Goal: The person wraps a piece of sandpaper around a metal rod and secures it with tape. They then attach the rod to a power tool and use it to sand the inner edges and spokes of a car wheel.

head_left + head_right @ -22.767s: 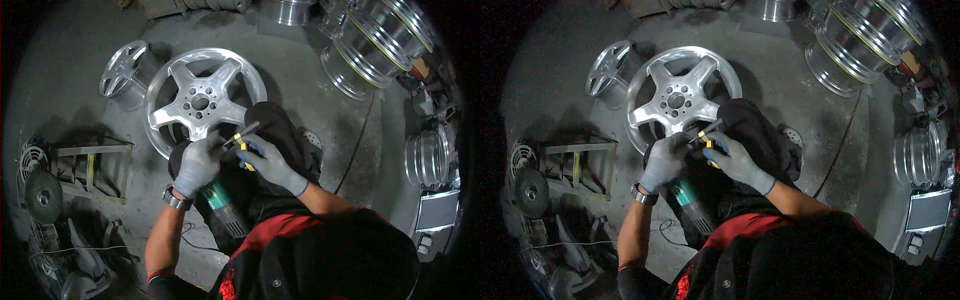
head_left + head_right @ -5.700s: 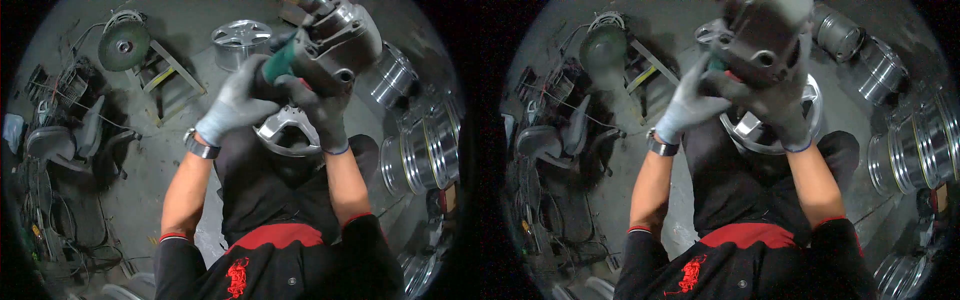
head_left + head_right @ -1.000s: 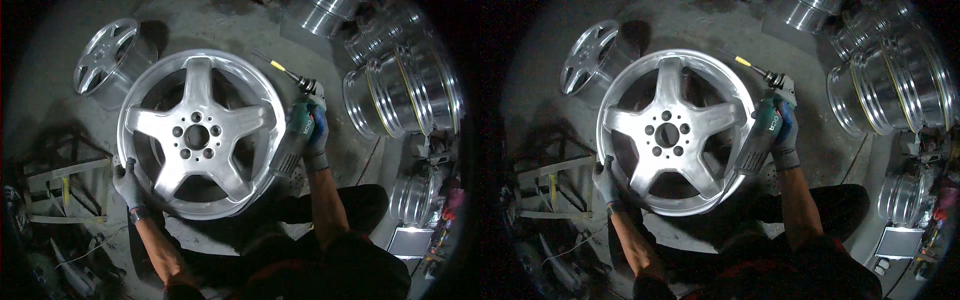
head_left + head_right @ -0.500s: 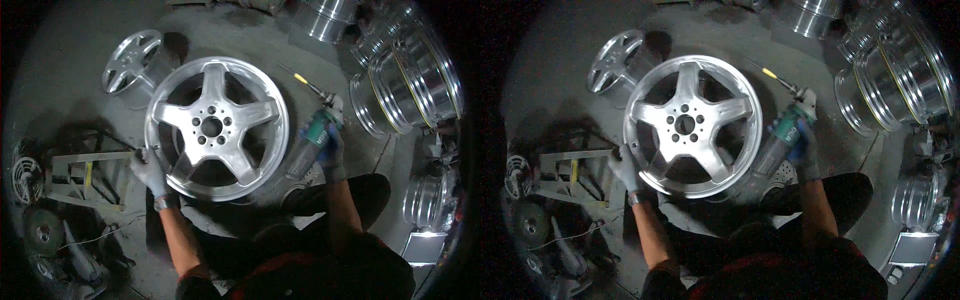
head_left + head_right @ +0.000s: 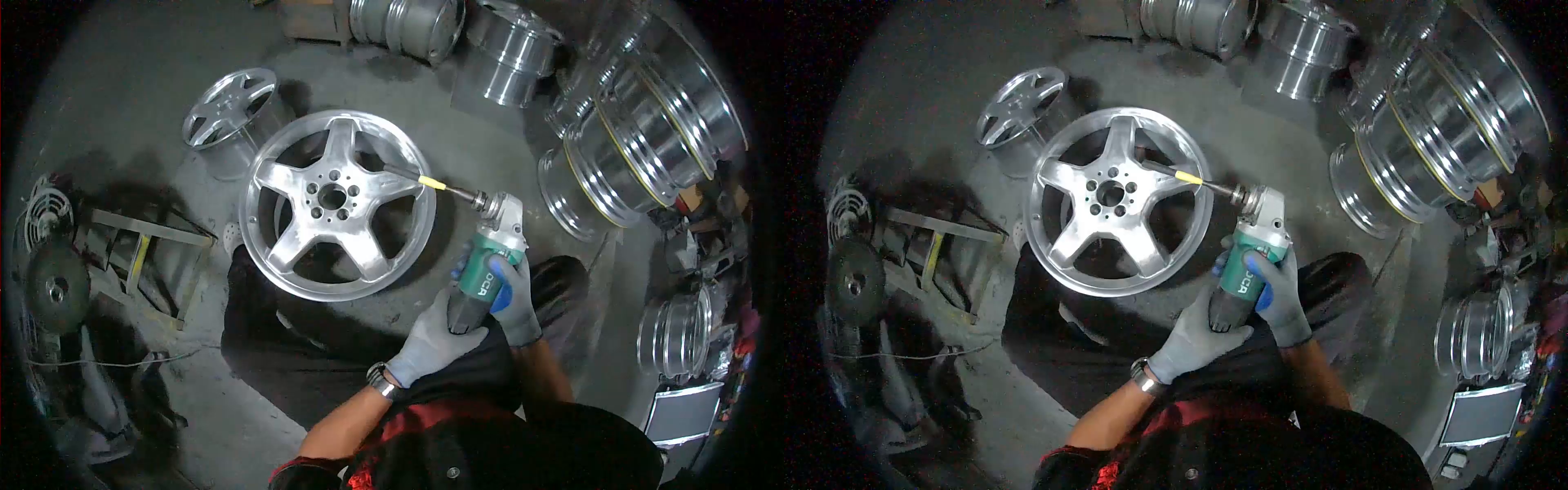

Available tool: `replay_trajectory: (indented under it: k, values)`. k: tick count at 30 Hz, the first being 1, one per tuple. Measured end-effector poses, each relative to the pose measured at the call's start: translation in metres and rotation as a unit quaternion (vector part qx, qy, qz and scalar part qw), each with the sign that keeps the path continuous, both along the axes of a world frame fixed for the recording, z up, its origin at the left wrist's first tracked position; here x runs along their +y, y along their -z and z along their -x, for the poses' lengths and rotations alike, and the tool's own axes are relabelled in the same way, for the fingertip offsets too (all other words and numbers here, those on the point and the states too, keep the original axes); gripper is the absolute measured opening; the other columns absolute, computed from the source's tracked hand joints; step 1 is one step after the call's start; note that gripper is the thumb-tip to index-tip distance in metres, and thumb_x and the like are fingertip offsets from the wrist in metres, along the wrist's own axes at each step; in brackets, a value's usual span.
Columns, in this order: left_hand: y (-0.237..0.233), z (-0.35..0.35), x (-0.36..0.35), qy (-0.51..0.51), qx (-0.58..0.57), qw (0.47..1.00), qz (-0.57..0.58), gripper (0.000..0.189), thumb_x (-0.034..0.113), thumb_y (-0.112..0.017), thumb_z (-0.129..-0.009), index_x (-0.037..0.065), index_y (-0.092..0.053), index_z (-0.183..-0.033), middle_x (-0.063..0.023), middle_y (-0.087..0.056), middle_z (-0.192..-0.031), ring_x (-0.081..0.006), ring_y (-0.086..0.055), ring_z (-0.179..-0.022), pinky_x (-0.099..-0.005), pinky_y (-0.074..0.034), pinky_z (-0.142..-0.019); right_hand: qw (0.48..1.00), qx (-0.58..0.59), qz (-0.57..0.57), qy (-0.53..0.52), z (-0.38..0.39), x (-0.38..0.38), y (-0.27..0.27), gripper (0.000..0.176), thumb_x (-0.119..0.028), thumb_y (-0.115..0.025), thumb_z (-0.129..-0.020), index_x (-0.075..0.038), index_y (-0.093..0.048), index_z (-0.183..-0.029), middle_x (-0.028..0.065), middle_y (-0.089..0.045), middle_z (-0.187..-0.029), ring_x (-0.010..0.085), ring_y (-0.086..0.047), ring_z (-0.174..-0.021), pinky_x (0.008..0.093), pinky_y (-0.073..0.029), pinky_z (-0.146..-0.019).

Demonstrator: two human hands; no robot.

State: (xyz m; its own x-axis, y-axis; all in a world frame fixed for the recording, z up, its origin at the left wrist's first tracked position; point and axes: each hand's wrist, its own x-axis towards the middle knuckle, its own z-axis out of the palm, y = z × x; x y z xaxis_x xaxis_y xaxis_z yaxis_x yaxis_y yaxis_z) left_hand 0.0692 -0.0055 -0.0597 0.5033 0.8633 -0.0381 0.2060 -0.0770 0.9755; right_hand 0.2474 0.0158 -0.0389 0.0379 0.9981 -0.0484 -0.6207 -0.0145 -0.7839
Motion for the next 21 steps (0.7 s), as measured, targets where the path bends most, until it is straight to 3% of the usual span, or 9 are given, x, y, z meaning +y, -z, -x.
replay_trajectory:
  k: [2,6,9,12,14,15,17,18,21]
  values:
    - [-0.002,-0.002,-0.009,-0.017,0.008,1.0,-0.024,0.088,0.039,-0.085,-0.08,-0.003,-0.043,-0.145,-0.0299,-0.068,-0.116,-0.0437,-0.068,-0.111,-0.0472,-0.055,-0.095,0.997,-0.068,-0.01,0.026,0.004,-0.005,-0.011,0.047,-0.013,-0.064,-0.098,0.0,-0.048,-0.14,0.0199,-0.068,-0.117,0.0307,-0.073,-0.097,0.0461,-0.063,-0.086]
    - [-0.005,0.001,-0.025,-0.027,0.041,0.996,-0.076,0.086,0.039,-0.085,-0.08,-0.001,-0.043,-0.144,-0.0295,-0.068,-0.116,-0.044,-0.069,-0.108,-0.0487,-0.056,-0.093,0.993,-0.084,-0.025,0.084,0.015,-0.023,-0.015,0.046,-0.021,-0.066,-0.101,-0.001,-0.049,-0.139,0.0192,-0.069,-0.114,0.0292,-0.074,-0.094,0.0438,-0.064,-0.081]
    - [-0.009,0.001,-0.037,-0.037,-0.003,0.996,-0.077,0.078,0.035,-0.086,-0.079,-0.002,-0.049,-0.137,-0.0291,-0.069,-0.112,-0.0441,-0.069,-0.105,-0.0486,-0.055,-0.092,0.994,-0.072,-0.008,0.087,0.015,-0.03,-0.018,0.046,-0.028,-0.065,-0.103,-0.002,-0.05,-0.138,0.0188,-0.07,-0.112,0.0284,-0.074,-0.091,0.0429,-0.065,-0.079]
    - [-0.015,0.003,-0.043,-0.04,-0.017,0.993,-0.107,0.078,0.034,-0.087,-0.079,-0.001,-0.049,-0.136,-0.0285,-0.069,-0.114,-0.0439,-0.069,-0.106,-0.0493,-0.055,-0.092,0.987,-0.145,-0.019,0.072,0.01,-0.043,-0.022,0.049,-0.043,-0.051,-0.108,-0.003,-0.055,-0.136,0.0175,-0.067,-0.118,0.0303,-0.072,-0.098,0.0453,-0.062,-0.084]
    - [-0.02,0.007,-0.042,-0.025,-0.039,0.991,-0.122,0.077,0.034,-0.087,-0.078,-0.001,-0.05,-0.136,-0.0276,-0.069,-0.115,-0.0436,-0.069,-0.105,-0.0492,-0.056,-0.091,0.993,-0.064,-0.098,0.03,0.005,-0.05,-0.024,0.058,-0.052,-0.049,-0.106,-0.003,-0.054,-0.138,0.0163,-0.064,-0.125,0.0313,-0.067,-0.107,0.0484,-0.058,-0.092]
    - [-0.029,0.01,-0.041,-0.002,-0.05,0.989,-0.141,0.077,0.033,-0.087,-0.078,-0.001,-0.05,-0.135,-0.0266,-0.069,-0.116,-0.0432,-0.069,-0.105,-0.0491,-0.056,-0.091,0.999,-0.022,-0.042,-0.021,-0.001,-0.051,-0.041,0.069,-0.059,-0.05,-0.102,-0.003,-0.053,-0.142,0.0156,-0.061,-0.128,0.0315,-0.062,-0.113,0.0506,-0.053,-0.097]
    - [-0.04,0.009,-0.039,0.007,-0.087,0.986,-0.143,0.075,0.033,-0.088,-0.077,0.001,-0.051,-0.133,-0.0247,-0.069,-0.114,-0.0427,-0.07,-0.105,-0.0489,-0.056,-0.09,0.986,-0.02,-0.162,-0.019,0.007,-0.059,-0.052,0.074,-0.062,-0.051,-0.1,-0.002,-0.051,-0.144,0.0155,-0.061,-0.125,0.0314,-0.061,-0.11,0.0497,-0.053,-0.094]
    - [-0.039,0.005,-0.038,0.011,-0.1,0.979,-0.179,0.074,0.033,-0.088,-0.077,0.002,-0.051,-0.132,-0.0236,-0.069,-0.113,-0.0422,-0.07,-0.104,-0.0485,-0.057,-0.089,0.985,-0.027,-0.165,0.029,0.005,-0.055,-0.051,0.078,-0.065,-0.052,-0.099,-0.002,-0.05,-0.145,0.0166,-0.061,-0.126,0.0316,-0.062,-0.109,0.0499,-0.053,-0.093]
    - [-0.038,-0.007,-0.034,0.015,-0.126,0.972,-0.198,0.067,0.033,-0.087,-0.081,0.004,-0.051,-0.13,-0.02,-0.07,-0.109,-0.0405,-0.07,-0.102,-0.047,-0.057,-0.086,0.984,-0.072,-0.16,-0.012,-0.016,-0.047,-0.059,0.09,-0.069,-0.059,-0.094,0.002,-0.046,-0.147,0.0194,-0.059,-0.134,0.0338,-0.062,-0.117,0.0504,-0.053,-0.1]
